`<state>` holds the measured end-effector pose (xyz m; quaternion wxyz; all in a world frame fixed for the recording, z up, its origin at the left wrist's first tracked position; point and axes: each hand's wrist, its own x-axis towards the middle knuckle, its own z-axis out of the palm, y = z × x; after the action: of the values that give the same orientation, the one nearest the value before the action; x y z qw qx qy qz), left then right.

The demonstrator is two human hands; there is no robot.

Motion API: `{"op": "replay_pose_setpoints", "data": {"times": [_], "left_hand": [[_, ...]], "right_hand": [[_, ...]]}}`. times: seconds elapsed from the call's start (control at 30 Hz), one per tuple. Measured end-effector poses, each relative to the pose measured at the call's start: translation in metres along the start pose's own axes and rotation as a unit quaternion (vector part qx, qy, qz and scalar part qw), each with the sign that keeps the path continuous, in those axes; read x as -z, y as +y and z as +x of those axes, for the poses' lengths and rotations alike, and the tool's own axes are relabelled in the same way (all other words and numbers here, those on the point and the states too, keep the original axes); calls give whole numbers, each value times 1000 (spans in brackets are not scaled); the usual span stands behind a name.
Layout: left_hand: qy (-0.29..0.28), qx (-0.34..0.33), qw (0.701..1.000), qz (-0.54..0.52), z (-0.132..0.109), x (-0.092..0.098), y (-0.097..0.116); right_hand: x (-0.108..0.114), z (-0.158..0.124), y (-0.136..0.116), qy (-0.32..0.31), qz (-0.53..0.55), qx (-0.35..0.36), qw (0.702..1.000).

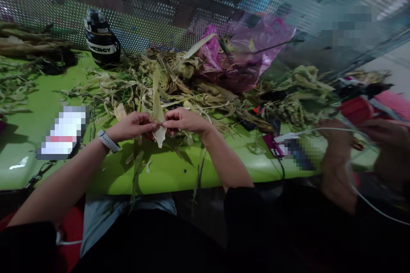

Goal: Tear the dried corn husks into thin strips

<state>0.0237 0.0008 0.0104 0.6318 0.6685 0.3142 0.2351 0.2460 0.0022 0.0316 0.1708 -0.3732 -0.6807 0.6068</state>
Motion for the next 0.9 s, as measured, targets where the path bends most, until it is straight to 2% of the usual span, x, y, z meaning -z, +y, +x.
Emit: {"op": "replay_pose_setpoints", "data": {"times": [0.13,0.23,0.3,0.37,0.47,0.53,0.6,0.67,0.77,0.83,0.9], "left_hand": [[46,-13,999,6,1,0,4],[87,-26,996,2,0,0,8],[112,-38,993,-5,0,1,9],[161,-63,985,-16,0,3,8],[271,-103,957,-23,1,9,6],[331,-106,938,10,2,17,5],[370,-78,921,93,1,25,4],[371,-30,904,209,1,33,3],[297,32,888,350,1,37,0],[240,57,890,384,2,37,-3],[211,65,900,375,3,36,-4]], "right_hand": [[-7,3,-2,91,-7,48,995],[-15,8,-1,178,1,85,980],[-20,11,0,214,18,102,971],[-21,13,0,242,39,120,962],[-15,11,0,299,67,137,942],[-6,10,1,336,76,134,929],[5,10,4,354,80,119,924],[13,11,7,360,80,101,924],[19,13,10,357,79,81,927],[18,14,12,345,77,78,932],[17,14,13,326,77,82,939]]}}
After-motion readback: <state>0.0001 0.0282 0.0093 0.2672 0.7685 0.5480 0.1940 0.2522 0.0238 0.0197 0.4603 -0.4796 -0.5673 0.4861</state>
